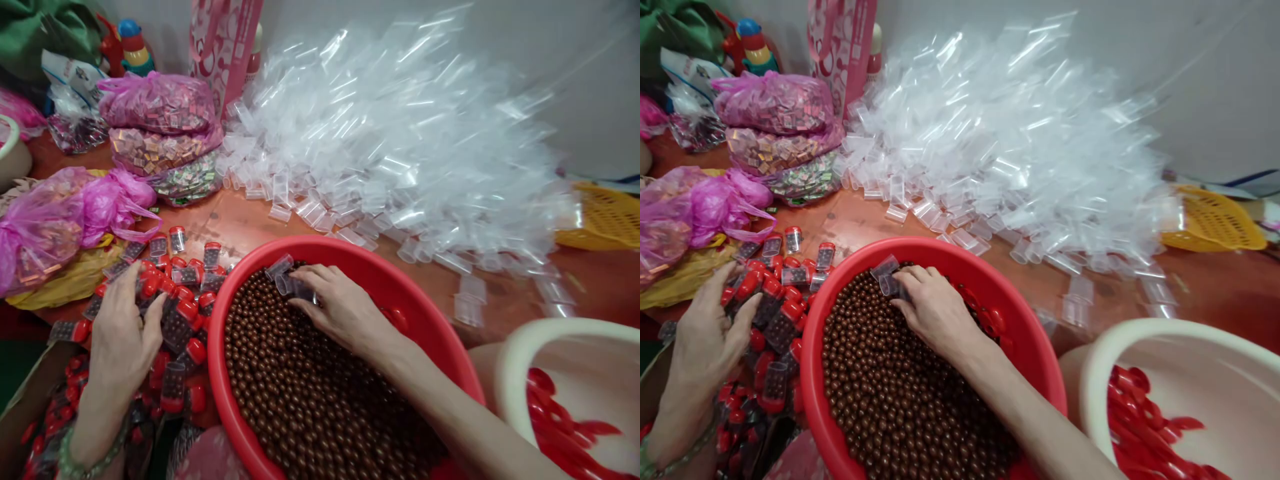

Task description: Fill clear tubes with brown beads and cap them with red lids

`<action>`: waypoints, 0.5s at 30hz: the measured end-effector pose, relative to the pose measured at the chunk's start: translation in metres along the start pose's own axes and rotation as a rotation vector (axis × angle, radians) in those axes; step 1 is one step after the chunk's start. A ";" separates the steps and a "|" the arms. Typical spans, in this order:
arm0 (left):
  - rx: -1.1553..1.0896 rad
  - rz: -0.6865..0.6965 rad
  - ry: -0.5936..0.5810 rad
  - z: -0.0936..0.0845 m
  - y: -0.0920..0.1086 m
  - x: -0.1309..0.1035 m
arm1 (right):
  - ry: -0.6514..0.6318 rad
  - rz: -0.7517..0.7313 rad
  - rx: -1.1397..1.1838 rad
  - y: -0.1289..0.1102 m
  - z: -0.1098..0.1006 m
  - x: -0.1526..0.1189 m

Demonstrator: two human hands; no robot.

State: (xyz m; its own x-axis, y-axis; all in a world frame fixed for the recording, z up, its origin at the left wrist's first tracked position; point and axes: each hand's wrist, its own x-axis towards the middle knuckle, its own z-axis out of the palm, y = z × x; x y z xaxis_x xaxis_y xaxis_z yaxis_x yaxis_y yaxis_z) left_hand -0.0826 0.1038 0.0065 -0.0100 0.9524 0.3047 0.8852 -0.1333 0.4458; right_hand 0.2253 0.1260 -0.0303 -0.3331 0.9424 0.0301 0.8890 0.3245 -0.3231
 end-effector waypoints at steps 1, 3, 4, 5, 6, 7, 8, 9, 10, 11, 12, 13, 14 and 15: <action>0.020 0.030 0.033 0.002 0.002 0.000 | -0.024 -0.013 -0.008 0.000 0.002 0.005; -0.013 0.078 0.029 0.008 0.013 -0.003 | -0.064 -0.040 -0.006 0.002 0.004 0.014; -0.070 0.126 0.005 0.013 0.022 -0.006 | -0.084 -0.058 -0.004 0.003 0.004 0.018; -0.139 0.180 -0.030 0.018 0.031 -0.010 | -0.102 -0.077 -0.003 0.005 0.003 0.021; -0.211 0.236 -0.068 0.024 0.040 -0.013 | -0.118 -0.094 -0.001 0.006 0.002 0.023; -0.267 0.282 -0.110 0.030 0.048 -0.017 | -0.133 -0.111 0.001 0.007 0.001 0.025; -0.297 0.321 -0.147 0.037 0.055 -0.020 | -0.149 -0.128 0.003 0.007 0.000 0.027; -0.298 0.351 -0.172 0.043 0.061 -0.023 | -0.164 -0.144 0.006 0.007 -0.001 0.028; -0.275 0.369 -0.198 0.049 0.065 -0.025 | -0.179 -0.159 0.010 0.005 -0.002 0.029; -0.240 0.379 -0.223 0.053 0.067 -0.026 | -0.192 -0.171 0.014 0.002 -0.003 0.030; -0.204 0.382 -0.247 0.056 0.069 -0.027 | -0.204 -0.181 0.017 -0.001 -0.004 0.030; -0.175 0.381 -0.270 0.059 0.069 -0.027 | -0.214 -0.188 0.020 -0.005 -0.005 0.029; -0.157 0.382 -0.292 0.060 0.069 -0.027 | -0.219 -0.195 0.023 -0.009 -0.007 0.027; -0.147 0.382 -0.309 0.060 0.069 -0.027 | -0.217 -0.204 0.032 -0.013 -0.009 0.025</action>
State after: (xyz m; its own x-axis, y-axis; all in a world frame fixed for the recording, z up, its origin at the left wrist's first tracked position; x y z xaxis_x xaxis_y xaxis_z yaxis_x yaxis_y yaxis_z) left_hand 0.0066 0.0853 -0.0219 0.4587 0.8619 0.2160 0.7237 -0.5035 0.4719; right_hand 0.2085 0.1459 -0.0168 -0.5661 0.8177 -0.1045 0.7877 0.4992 -0.3610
